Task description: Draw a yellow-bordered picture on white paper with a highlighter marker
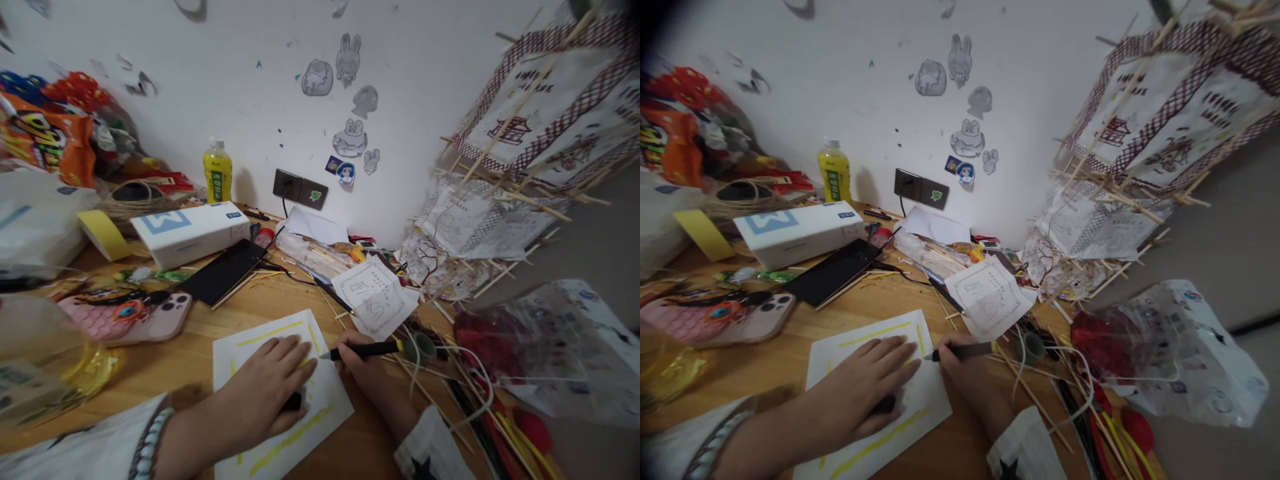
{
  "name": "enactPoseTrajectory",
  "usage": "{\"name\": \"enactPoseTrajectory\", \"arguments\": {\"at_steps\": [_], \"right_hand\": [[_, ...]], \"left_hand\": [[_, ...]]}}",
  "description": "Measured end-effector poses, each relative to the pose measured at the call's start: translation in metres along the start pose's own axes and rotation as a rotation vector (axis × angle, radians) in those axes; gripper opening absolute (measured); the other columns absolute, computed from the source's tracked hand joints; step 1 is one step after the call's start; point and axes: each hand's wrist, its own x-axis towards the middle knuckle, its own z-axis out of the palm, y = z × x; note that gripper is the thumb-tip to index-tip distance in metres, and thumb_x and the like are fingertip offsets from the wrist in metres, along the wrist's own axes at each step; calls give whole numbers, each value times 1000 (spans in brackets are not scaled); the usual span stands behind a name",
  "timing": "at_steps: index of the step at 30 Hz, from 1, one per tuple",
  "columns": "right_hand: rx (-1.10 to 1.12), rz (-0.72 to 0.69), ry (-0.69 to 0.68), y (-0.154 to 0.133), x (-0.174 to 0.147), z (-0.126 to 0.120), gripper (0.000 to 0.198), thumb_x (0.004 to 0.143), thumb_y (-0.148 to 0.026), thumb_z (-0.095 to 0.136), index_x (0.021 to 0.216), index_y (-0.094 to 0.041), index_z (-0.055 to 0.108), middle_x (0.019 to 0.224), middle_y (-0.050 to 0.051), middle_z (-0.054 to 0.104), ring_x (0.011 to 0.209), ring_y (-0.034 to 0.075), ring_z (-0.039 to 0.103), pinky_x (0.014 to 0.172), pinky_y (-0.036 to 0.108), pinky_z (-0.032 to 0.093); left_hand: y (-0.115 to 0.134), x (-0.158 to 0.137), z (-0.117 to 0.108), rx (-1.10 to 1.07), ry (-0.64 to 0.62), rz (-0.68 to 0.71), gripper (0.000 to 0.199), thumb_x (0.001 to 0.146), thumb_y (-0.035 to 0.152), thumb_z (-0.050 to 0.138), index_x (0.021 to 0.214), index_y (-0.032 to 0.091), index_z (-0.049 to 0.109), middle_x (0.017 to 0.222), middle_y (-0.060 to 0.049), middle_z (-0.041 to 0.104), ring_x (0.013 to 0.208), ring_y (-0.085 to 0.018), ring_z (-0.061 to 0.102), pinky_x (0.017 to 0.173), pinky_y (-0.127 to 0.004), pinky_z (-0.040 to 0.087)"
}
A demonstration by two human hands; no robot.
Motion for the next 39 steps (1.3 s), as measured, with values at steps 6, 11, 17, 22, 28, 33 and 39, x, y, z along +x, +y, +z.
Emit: {"name": "enactPoseTrajectory", "arguments": {"at_steps": [6, 11, 17, 22, 28, 33, 39], "right_hand": [[19, 4, -10, -2, 0, 0, 20, 75, -25, 47, 55, -23, 47, 50, -5, 45, 51, 14, 44, 52, 26, 35], [41, 20, 23, 0, 0, 0, 20, 77, -26, 47, 57, -22, 48, 51, -5, 46, 50, 14, 45, 50, 25, 35], [38, 46, 18, -1, 0, 2, 21, 78, -26, 47, 57, -22, 47, 50, -4, 46, 50, 13, 45, 49, 25, 34], [37, 46, 24, -1, 1, 0, 19, 77, -24, 48, 57, -22, 48, 50, -4, 48, 52, 13, 45, 49, 25, 34], [97, 52, 1, -1, -1, -1, 19, 76, -26, 47, 58, -21, 50, 49, -4, 46, 48, 12, 42, 47, 24, 32], [106, 35, -3, -2, -3, -1, 18, 75, -26, 48, 58, -21, 49, 50, -4, 48, 48, 12, 43, 46, 24, 32], [19, 17, -6, -4, -1, -2, 15, 75, -20, 47, 61, -21, 53, 52, -3, 51, 51, 13, 47, 48, 24, 36]], "left_hand": [[2, 1, -4, 6, -45, 4, 57, 85, 32, 62, 136, 11, 49, 142, -21, 45, 129, -40, 41, 103, -60, 35], [0, 1, -3, 6, -34, 15, 57, 86, 37, 61, 135, 12, 49, 141, -22, 46, 128, -40, 43, 101, -60, 37], [-3, -1, 5, 5, 49, 39, 54, 87, 40, 59, 134, 15, 49, 140, -18, 48, 126, -37, 44, 102, -57, 38], [-2, -1, 4, 17, 38, 28, 55, 86, 39, 62, 134, 14, 50, 140, -18, 48, 126, -37, 44, 102, -56, 38], [-1, 0, 3, 27, 23, 16, 57, 84, 38, 65, 133, 14, 51, 140, -19, 48, 127, -38, 43, 102, -56, 37], [-1, -1, 6, 81, 31, -16, 54, 85, 40, 61, 133, 16, 51, 139, -17, 50, 125, -37, 44, 101, -54, 38], [-2, -2, 9, 53, 64, -36, 51, 85, 37, 61, 130, 16, 52, 138, -17, 50, 126, -37, 43, 102, -55, 36]]}}
